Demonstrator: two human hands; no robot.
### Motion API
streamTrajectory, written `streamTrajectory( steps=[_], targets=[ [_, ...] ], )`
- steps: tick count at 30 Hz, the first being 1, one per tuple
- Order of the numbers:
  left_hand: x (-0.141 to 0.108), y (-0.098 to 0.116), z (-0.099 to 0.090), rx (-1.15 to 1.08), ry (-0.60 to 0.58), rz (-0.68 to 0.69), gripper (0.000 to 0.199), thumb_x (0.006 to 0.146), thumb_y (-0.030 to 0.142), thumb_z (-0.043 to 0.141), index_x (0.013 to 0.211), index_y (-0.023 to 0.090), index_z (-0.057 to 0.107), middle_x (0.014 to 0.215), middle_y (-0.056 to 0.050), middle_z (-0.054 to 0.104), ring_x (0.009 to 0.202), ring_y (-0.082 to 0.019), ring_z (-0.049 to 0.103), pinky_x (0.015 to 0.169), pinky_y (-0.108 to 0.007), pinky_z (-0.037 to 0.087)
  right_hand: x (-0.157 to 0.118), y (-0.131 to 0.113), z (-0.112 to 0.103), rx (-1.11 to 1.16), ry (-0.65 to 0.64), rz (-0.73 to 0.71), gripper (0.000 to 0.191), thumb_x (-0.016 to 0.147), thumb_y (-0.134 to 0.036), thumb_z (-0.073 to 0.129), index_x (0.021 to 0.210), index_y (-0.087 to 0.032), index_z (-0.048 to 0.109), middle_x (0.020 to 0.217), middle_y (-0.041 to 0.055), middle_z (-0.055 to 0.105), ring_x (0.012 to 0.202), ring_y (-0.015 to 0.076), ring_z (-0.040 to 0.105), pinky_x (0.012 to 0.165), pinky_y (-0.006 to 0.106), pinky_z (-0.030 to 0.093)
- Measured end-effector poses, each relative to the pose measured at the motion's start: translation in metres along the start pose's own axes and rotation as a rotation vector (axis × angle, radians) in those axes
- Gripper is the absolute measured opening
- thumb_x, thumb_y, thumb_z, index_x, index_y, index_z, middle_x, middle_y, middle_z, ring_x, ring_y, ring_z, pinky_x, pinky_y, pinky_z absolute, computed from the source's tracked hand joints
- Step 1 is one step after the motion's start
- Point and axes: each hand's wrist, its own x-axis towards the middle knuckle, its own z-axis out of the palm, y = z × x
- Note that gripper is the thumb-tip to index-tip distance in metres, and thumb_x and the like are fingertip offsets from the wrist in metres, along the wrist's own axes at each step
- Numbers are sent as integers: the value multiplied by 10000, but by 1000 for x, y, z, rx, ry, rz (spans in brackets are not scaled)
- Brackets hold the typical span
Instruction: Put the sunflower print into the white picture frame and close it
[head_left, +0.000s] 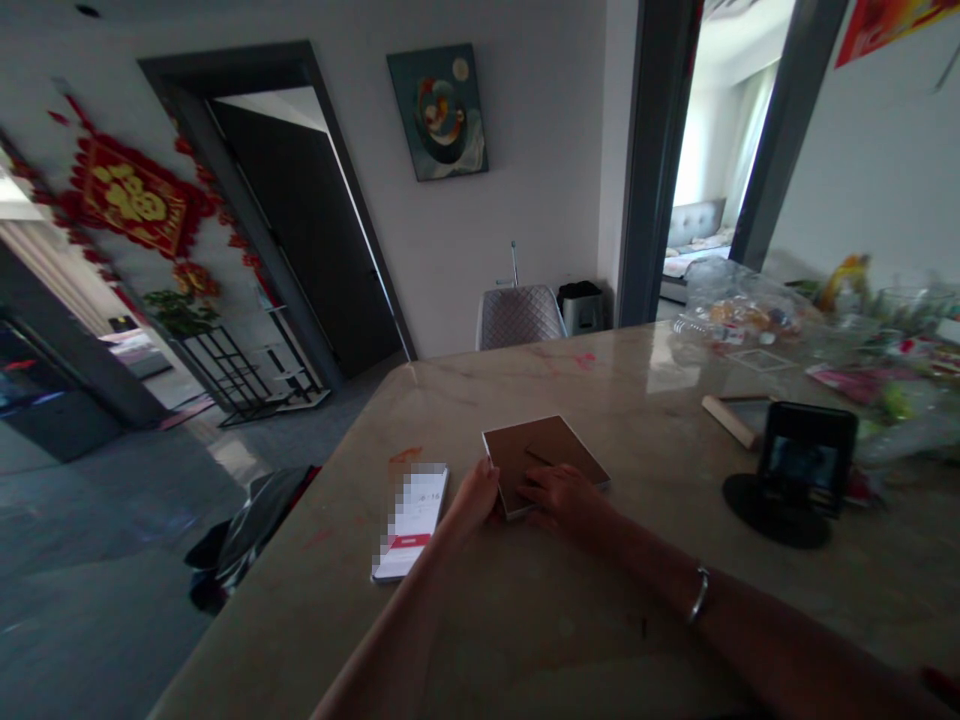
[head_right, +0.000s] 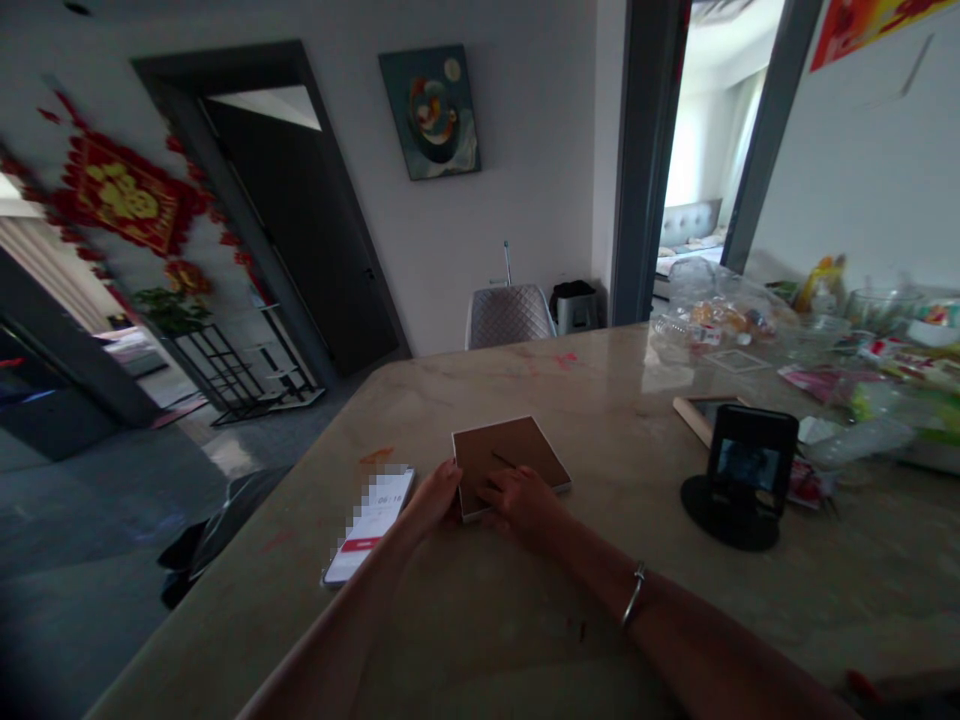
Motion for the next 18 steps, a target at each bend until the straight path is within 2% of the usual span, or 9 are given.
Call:
streamTrajectory(
  steps=[2, 6, 9, 18],
  targets=[
    [-1, 3, -3, 105, 6, 49, 289, 826, 236, 322, 1023, 137, 509, 577, 4, 555, 401, -87, 481, 355, -154, 334, 1, -1, -1, 41, 5, -25, 340, 777, -313, 550, 1098, -206, 588, 1124, 97, 576, 996, 212, 540, 845, 360, 419],
    [-4, 8, -7, 225, 38, 150, 300, 825, 210, 312, 976, 145, 563, 695, -35, 608, 503, -97, 534, 390, -147, 335, 3, 2, -4, 132, -7, -67, 300, 801, -304, 510, 1060, -197, 618, 1098, 92, 601, 962, 197, 554, 833, 337, 430],
    [-4, 8, -8, 261, 76, 170, 308, 819, 190, 329, 993, 155, 582, 745, -50, 634, 608, -117, 569, 462, -159, 372, 2, 5, -5, 158, -1, -69, 302, 793, -304, 518, 1057, -200, 623, 1125, 95, 592, 976, 199, 547, 841, 343, 424],
    [-2, 4, -8, 325, 68, 269, 325, 831, 188, 307, 976, 154, 596, 921, -78, 657, 805, -148, 593, 679, -225, 422, 2, 6, -4, 163, -21, -86, 329, 804, -350, 502, 1074, -202, 616, 1119, 83, 596, 990, 210, 534, 848, 352, 418]
  ],
)
